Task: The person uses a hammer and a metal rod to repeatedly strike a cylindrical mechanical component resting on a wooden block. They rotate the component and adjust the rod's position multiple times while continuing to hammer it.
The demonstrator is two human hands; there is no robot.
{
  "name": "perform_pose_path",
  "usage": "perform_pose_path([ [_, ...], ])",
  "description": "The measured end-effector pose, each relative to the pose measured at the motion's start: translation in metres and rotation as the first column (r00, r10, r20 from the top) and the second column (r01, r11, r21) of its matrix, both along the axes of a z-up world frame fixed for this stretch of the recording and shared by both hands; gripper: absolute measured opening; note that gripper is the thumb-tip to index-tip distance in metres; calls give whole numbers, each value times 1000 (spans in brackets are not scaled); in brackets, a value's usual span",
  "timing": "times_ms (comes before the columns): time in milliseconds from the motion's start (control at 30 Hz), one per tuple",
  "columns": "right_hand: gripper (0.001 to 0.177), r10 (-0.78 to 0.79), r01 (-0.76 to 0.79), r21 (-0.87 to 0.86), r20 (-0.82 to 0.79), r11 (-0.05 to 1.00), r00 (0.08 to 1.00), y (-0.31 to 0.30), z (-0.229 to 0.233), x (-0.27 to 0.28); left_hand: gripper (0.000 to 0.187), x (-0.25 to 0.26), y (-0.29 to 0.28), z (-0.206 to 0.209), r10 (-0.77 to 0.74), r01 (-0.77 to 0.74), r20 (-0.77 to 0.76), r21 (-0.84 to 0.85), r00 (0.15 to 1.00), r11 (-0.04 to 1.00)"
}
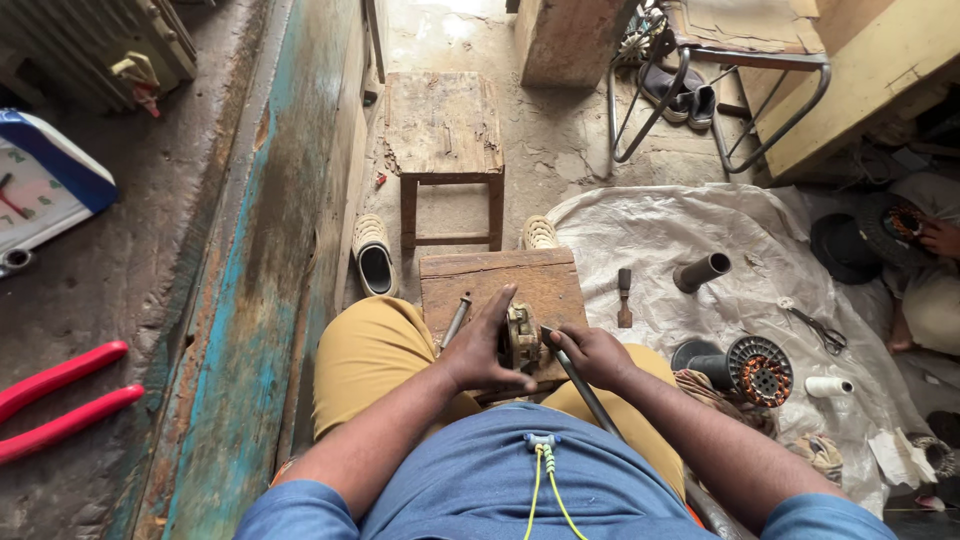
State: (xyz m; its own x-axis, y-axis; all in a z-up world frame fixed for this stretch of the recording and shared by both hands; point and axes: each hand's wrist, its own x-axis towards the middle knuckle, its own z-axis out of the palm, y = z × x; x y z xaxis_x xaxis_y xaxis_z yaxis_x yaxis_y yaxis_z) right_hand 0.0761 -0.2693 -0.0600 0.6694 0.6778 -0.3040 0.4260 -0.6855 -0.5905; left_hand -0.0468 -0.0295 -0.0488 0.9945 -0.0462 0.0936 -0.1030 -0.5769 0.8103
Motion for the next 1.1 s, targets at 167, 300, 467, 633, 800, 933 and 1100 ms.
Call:
perform_pose_path([
  [167, 41, 17, -4, 109, -118, 994, 993, 6, 3, -3, 136, -5, 8, 2, -41, 28, 141, 94, 989, 995],
  [300, 40, 12, 47, 182, -308, 982, 951, 6, 20, -12, 128, -9, 8, 22, -27, 20, 290, 27, 957, 999],
  [467, 39, 197, -69, 335, -366, 940, 909, 16, 76, -14, 121, -13, 11, 71, -16, 52, 509, -56, 860, 997],
  [633, 31, 210, 16, 308, -684, 951, 699, 20, 120, -28, 115, -30, 6, 109, -53, 84, 473, -43, 880, 996],
  [800, 30, 242, 82, 401, -689, 912, 683, 18, 128, -44, 113, -39, 0, 122, -88, 107, 462, -14, 882, 994],
  [933, 32, 332, 0, 569, -479, 822, 812, 13, 135, -57, 110, -41, -3, 121, -64, 151, 419, -177, 906, 973],
  [1100, 27, 219, -197, 361, -21, 911, 975, 13, 155, -64, 108, -40, -3, 119, -27, 171, 371, -361, 928, 917],
])
